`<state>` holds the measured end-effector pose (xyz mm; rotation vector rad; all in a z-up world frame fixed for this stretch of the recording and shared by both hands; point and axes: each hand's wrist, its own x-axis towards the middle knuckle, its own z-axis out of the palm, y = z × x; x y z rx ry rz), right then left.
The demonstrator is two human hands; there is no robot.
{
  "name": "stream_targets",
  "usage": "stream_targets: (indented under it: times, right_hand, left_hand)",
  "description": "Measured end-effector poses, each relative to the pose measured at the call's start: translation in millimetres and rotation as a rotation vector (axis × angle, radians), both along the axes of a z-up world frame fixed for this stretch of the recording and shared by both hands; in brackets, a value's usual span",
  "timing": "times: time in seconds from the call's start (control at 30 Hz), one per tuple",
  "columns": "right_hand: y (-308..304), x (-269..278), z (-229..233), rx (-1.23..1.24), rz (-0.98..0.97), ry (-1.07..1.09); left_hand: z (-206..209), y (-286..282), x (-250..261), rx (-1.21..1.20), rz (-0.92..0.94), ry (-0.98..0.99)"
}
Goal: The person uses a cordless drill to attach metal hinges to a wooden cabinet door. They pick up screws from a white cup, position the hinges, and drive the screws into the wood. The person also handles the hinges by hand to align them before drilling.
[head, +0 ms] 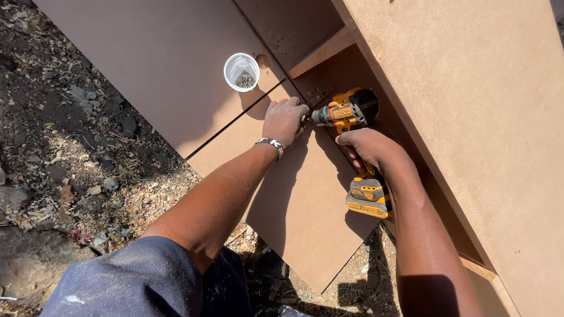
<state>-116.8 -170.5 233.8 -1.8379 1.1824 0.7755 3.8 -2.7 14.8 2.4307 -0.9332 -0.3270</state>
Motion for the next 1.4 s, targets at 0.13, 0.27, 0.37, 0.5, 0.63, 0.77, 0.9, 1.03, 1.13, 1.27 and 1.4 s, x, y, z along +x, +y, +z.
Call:
stream_targets:
  times: [0.13,0.27,0.37,0.5,0.63,0.77,0.9,1.03,1.13,1.27,1.4]
  right_hand:
    - [0.2,-2.8,-0.5,-0.019,0.016,-0.034]
    - [11.2,-3.7,15.9,-0.072,0.024,-0.056]
    - [11.1,-4.1,15.3,-0.103,0.078,-0.063]
    - [13.3,-4.9,10.1,-0.138,0.074,-0.063]
    - [22.0,-0.1,24.2,-0.198,0.167,-0.007]
    - [17.0,10.2,26.3,-0.287,0.279,0.009]
    - [24.9,-1.5,25.3,-0.249,0.207,-0.023]
    - [40.1,-4.4,45.8,-0.269,0.192,-0.014]
    - [53.6,-0.1,67.7,-0.297,0.196,-0.045]
    - [74.0,-1.7,97.6,-0.319,0.173,-0.093]
    - [88.0,-3.0,109.6,-0.359,0.152,-0.159]
  left_hand:
    - [16.8,6.1,-4.9,-0.01,0.005,-0.004]
    - [7.8,0.9,-4.5,-0.015,0.027,-0.017]
    - [28.7,9.8,-7.0,-0.015,0.023,-0.025]
    - [11.5,3.0,-3.8,-0.006,0.015,-0.016]
    - [15.7,5.3,-5.4,-0.018,0.033,-0.023]
    - [-0.9,-0.3,-4.6,-0.033,0.045,-0.032]
    - [-2.5,-3.9,-3.4,-0.017,0.054,-0.04]
    - [-18.1,-6.9,-6.0,-0.032,0.078,-0.027]
    - [-5.6,-6.7,-10.5,-0.055,0.113,-0.059]
    - [-12.8,-10.4,-12.6,-0.072,0.145,-0.084]
    - [-48.8,-22.7,-17.1,-0.053,0.124,-0.263]
